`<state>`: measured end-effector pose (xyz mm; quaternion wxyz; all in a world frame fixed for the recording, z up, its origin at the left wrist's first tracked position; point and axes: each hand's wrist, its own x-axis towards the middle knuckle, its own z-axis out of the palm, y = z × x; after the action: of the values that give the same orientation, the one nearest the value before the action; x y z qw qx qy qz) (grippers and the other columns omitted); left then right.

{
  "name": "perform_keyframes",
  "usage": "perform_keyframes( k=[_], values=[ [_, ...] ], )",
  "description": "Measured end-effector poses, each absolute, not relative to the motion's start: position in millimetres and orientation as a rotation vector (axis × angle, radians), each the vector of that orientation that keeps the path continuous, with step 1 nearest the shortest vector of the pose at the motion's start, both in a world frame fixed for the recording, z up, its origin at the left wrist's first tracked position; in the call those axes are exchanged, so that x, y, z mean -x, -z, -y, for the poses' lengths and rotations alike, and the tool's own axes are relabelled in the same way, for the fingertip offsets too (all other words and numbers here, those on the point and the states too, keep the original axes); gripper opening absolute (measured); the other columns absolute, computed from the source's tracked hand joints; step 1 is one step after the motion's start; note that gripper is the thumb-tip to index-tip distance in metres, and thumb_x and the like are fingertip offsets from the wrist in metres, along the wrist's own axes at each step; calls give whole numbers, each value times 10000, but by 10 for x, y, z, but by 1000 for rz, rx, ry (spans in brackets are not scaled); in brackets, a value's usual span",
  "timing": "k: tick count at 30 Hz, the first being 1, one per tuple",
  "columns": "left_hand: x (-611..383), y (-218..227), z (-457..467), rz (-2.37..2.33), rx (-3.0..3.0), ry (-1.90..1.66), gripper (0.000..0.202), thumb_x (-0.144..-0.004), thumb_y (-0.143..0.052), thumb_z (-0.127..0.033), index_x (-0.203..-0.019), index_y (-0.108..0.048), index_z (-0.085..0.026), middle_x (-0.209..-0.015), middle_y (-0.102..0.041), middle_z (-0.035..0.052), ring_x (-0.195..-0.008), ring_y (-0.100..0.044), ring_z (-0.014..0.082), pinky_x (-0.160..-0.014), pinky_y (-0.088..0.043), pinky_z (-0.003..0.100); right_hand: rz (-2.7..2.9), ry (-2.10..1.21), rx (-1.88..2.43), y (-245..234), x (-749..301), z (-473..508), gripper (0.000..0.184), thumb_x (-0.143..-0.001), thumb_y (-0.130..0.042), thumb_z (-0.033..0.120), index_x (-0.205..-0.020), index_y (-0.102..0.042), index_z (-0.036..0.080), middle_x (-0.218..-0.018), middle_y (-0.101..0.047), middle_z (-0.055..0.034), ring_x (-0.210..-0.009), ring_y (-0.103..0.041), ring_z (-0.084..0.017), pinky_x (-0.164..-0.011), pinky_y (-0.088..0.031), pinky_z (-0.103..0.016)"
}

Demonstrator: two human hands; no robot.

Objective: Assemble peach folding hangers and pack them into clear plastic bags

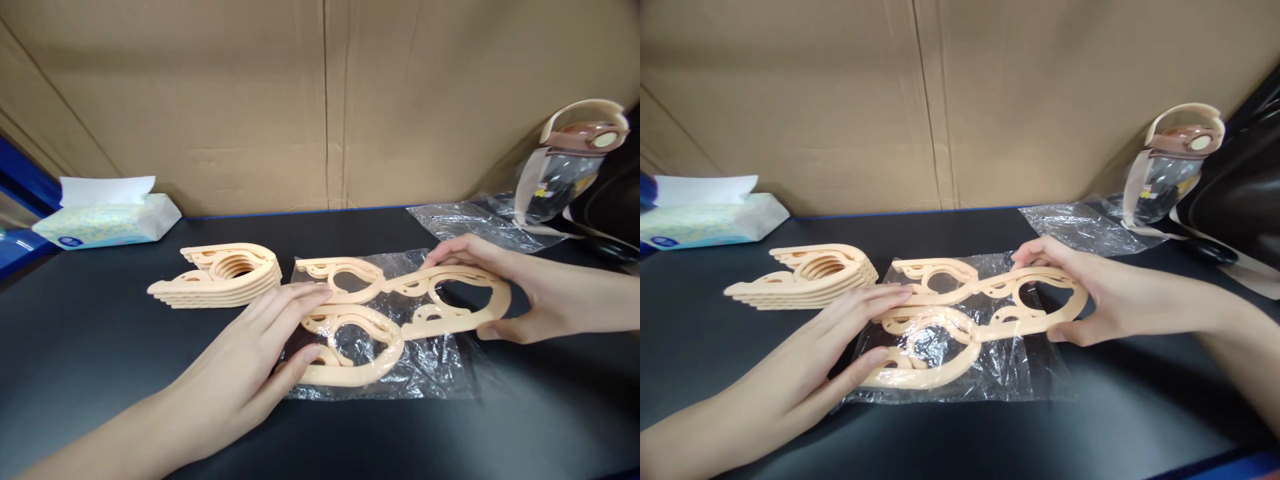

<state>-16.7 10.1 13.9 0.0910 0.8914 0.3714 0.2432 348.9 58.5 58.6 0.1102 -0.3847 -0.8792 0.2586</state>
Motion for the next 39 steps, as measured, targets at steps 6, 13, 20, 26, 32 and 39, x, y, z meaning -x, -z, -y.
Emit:
perform_keyframes(
  k=[6,13,20,26,32,39],
  values=[
    [170,-130,-123,-1128,-2607,-717,462,-1063,-509,-272,-1512,-408,-313,-1517,-584,51,-1375,-586,229,-1135,-506,350,2453,-795,1144,-418,-3250,-528,577,-883,-754,294,-1376,-456,260,-1342,-634,-113,-1260,-645,-289,-1033,-577,-364],
    [162,-118,-138,-1112,-2594,-718,436,-1064,-512,-284,-1491,-423,-302,-1506,-587,51,-1364,-589,221,-1137,-494,337,2278,-810,1087,-197,-3018,-540,716,-783,-859,515,-1335,-484,255,-1360,-688,-130,-1251,-684,-327,-997,-607,-452],
    [173,-96,-122,-1173,-2545,-713,412,-1095,-471,-354,-1500,-393,-360,-1521,-567,-18,-1389,-551,167,-1158,-443,265,2368,-691,1093,-196,-3105,-605,897,-794,-829,604,-1520,-414,279,-1499,-627,-144,-1366,-607,-366,-1085,-540,-543],
    [183,-89,-103,-1220,-2522,-710,391,-1111,-436,-414,-1497,-390,-368,-1533,-547,-23,-1411,-525,167,-1172,-405,251,2335,-717,1124,-340,-3291,-713,833,-830,-823,521,-1523,-415,305,-1193,-805,-52,-1191,-718,-315,-1075,-540,-522],
    [176,-85,-103,-1212,-2510,-726,382,-1106,-451,-380,-1484,-392,-369,-1497,-560,-31,-1370,-541,157,-1151,-408,246,2255,-885,1097,-302,-3212,-689,807,-818,-848,474,-1496,-446,300,-1141,-814,-62,-1110,-737,-317,-990,-581,-511],
    [182,-77,-115,-1214,-2479,-712,389,-1109,-451,-390,-1493,-390,-368,-1478,-547,-45,-1362,-518,121,-1150,-366,205,2198,-738,980,-90,-3050,-611,724,-870,-818,435,-1484,-453,316,-1136,-793,-36,-978,-731,-232,-915,-567,-412]
  ],
)
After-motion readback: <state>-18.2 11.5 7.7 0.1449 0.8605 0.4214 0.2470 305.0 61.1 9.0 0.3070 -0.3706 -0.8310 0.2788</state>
